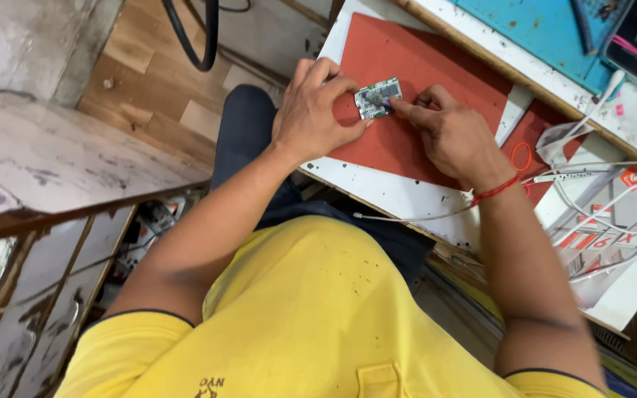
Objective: The person uses a hot air rework station tool to heat a small circuit board, ثم brushes it with a toothbrush, applies a liquid from a spray can, and scrapes at components with a small metal tool while holding it against a red mat.
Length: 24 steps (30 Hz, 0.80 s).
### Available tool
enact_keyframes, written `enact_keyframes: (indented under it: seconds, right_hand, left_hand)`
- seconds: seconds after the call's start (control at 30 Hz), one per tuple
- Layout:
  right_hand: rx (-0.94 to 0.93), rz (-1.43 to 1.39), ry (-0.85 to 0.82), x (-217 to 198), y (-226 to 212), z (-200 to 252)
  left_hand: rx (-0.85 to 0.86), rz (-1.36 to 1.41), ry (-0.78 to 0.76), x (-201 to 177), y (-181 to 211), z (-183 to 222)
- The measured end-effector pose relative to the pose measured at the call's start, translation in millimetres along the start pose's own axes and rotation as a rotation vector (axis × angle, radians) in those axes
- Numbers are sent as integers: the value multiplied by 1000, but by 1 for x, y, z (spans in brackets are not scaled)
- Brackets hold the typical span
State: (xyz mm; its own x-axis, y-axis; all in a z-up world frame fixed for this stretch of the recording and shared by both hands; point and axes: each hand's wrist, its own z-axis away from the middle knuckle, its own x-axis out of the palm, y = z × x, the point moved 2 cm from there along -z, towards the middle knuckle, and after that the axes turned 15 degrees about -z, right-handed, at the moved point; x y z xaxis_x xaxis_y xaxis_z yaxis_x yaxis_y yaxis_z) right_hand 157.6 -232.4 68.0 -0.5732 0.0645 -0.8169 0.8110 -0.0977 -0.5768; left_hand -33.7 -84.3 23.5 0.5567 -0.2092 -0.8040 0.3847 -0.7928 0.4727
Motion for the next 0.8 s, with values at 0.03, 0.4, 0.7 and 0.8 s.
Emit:
enact_keyframes:
  seconds: [0.03,0.4,0.7,0.8]
  right_hand:
    - [-39,-11,-67,-7,7,-5]
    - [-157,98,-26,-3,18,-7]
    - [-129,85,-99,-5,-7,-5]
    - [-65,129,-23,-15,-2,-24]
  left_hand:
    - [3,-8,-6,0,0,-3]
    - [-60,-103,-67,0,5,-3]
    - [-43,-84,-41,0,7,-6]
    - [8,-70,-4,1,4,-24]
